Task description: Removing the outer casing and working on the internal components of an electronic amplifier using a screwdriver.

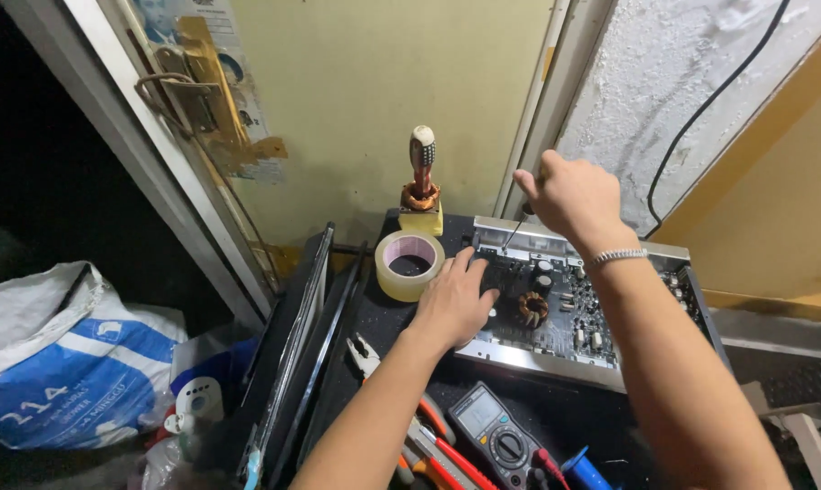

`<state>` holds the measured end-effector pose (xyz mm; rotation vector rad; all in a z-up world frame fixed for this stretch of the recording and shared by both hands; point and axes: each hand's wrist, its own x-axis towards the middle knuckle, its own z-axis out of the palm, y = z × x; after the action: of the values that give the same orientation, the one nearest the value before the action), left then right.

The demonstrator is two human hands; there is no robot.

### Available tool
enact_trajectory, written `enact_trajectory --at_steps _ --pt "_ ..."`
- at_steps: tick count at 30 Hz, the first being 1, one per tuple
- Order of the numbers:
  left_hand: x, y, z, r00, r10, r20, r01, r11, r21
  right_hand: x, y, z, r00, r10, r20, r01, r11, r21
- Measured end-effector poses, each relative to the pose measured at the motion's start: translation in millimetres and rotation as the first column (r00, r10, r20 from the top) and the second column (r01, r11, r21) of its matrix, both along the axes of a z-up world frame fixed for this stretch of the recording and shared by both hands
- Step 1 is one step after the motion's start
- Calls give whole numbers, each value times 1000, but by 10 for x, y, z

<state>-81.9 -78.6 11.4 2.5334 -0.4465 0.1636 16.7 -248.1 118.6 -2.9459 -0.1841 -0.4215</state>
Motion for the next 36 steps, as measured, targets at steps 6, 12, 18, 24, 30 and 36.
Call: enact_trajectory --at_steps 6,12,18,24,30,36 --pt "63 12 -86 1000 15 -17 -16 999 -47 473 229 102 1000 7 -16 -12 949 -316" --pt "58 22 -113 1000 10 18 -9 999 -52 406 429 385 946 25 -323 -121 952 -281" --pt "43 22 -104 1000 0 3 0 998 -56 759 316 128 980 -39 -196 -39 925 -379" --pt "61 6 -131 1000 17 6 -17 999 -40 708 319 199 938 15 -347 -126 946 -299" --pt "-21 15 -8 998 -15 -55 13 999 -49 721 133 171 967 38 -253 -120 941 -317" --pt "-13 -10 7 993 -33 -109 34 999 1 738 62 103 983 -19 -184 -45 940 -339"
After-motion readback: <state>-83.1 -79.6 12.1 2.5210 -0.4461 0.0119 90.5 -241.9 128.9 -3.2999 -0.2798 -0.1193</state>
